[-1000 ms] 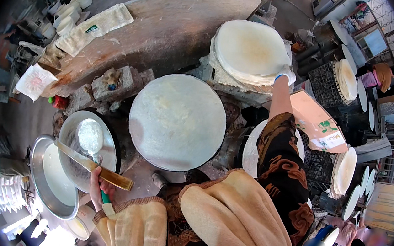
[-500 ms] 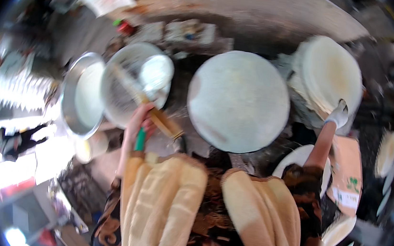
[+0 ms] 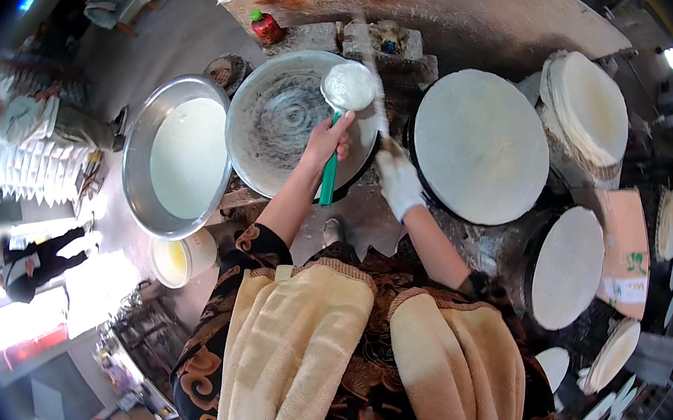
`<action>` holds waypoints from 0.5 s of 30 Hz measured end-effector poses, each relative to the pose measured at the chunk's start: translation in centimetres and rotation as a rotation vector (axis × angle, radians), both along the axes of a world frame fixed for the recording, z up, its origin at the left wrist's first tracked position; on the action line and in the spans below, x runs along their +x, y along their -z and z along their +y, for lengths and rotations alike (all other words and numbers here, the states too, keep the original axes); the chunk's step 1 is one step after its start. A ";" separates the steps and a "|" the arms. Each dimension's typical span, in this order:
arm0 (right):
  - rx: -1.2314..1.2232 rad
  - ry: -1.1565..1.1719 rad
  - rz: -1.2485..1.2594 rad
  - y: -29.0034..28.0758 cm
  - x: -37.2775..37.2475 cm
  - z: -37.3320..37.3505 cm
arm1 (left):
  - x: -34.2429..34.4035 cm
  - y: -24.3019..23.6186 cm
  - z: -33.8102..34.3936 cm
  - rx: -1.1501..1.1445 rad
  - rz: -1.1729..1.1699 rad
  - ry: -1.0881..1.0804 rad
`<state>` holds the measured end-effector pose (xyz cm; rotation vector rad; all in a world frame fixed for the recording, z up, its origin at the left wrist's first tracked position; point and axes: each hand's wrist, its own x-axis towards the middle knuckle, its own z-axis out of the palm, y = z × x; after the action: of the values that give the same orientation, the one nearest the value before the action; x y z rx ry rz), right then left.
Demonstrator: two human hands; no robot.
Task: The person scoops white batter from a large metal bowl and pours it onto a hot circular griddle. Using a wooden spreader, they swirl the batter to form a thin crepe. Once cooked, the person lifts the crepe and places it onto a stack of finished crepes. This process is repeated continuously throughout the clip.
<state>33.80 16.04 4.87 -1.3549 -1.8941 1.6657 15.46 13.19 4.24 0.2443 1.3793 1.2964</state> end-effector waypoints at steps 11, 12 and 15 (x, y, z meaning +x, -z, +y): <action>-0.301 0.512 0.113 5.0 1.1 -11.1 | -13.2 5.8 1.4 0.248 1.358 0.348; -0.231 0.502 0.080 5.5 1.4 -11.2 | -14.5 3.7 1.0 0.334 1.539 0.421; -0.255 0.429 0.069 4.4 -1.8 -10.2 | -18.6 2.3 -0.2 0.531 1.822 0.531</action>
<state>31.96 5.85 0.48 -1.6337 -1.2658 1.7344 -3.17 12.97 1.96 2.3988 2.0019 0.7334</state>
